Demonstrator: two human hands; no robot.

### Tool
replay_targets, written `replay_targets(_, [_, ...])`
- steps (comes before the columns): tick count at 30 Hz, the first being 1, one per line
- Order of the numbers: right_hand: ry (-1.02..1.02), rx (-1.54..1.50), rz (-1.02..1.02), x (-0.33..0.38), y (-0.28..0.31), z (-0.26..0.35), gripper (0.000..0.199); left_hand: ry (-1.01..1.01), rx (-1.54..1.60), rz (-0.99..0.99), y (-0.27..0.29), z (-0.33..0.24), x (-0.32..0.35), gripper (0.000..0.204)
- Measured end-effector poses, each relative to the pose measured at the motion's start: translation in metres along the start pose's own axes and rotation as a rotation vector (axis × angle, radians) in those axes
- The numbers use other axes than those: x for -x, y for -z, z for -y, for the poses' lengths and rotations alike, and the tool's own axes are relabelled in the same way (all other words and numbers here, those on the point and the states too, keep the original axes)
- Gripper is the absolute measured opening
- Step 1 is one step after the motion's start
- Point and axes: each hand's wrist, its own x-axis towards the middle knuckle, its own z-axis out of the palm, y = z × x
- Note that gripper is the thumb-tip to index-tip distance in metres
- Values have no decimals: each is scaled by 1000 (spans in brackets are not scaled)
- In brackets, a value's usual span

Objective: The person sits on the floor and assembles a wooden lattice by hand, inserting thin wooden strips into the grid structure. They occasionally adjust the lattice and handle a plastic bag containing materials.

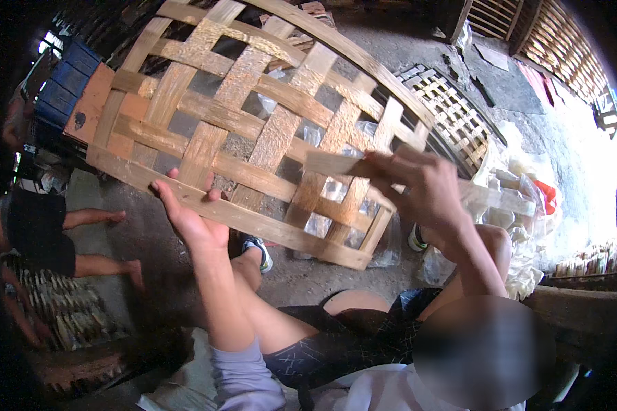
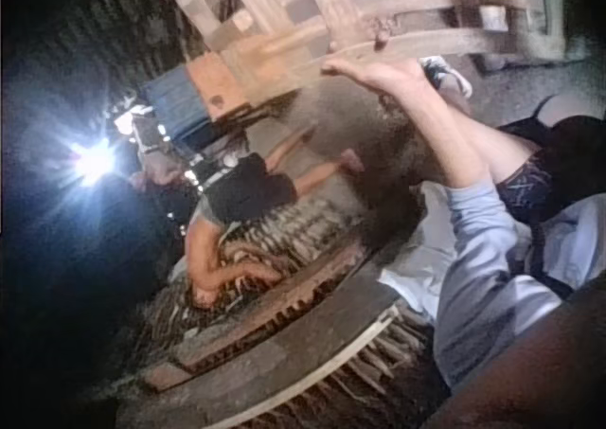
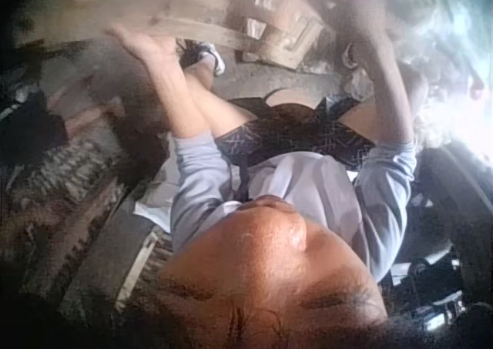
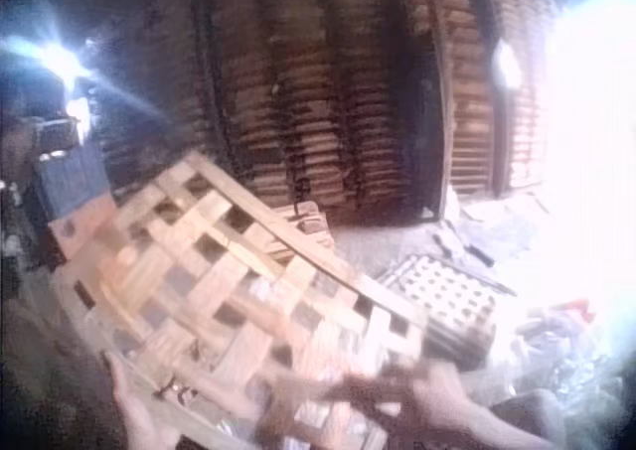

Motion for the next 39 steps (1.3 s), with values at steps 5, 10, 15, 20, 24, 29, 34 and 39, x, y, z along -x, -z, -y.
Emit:
replay_targets(5, [91, 149, -63, -8, 22, -39, 26, 157, -110, 120, 6, 11, 2, 56])
replay_targets(10, [51, 151, 16, -7, 26, -46, 23, 152, -189, 302, -2, 23, 19, 55])
replay_targets(15, [-161, 147, 135, -5, 33, -46, 26, 168, -171, 361, -9, 24, 26, 55])
replay_targets(20, [216, 83, 120, -12, 0, -18, 19, 149, -208, 397, -17, 29, 33, 46])
replay_targets(24, [39, 81, 131, -4, 13, -50, 21, 139, -157, 376, -11, 27, 34, 42])
replay_targets(29, [86, 133, 73, -2, 20, -48, 24, 210, -116, 361, -11, 28, 29, 44])
replay_targets(34, [157, 125, 126, -9, -1, -41, 19, 140, -233, 358, -16, 29, 31, 47])
replay_targets(39, [79, 128, 56, 1, 20, -63, 19, 242, -56, 403, -5, 22, 25, 47])
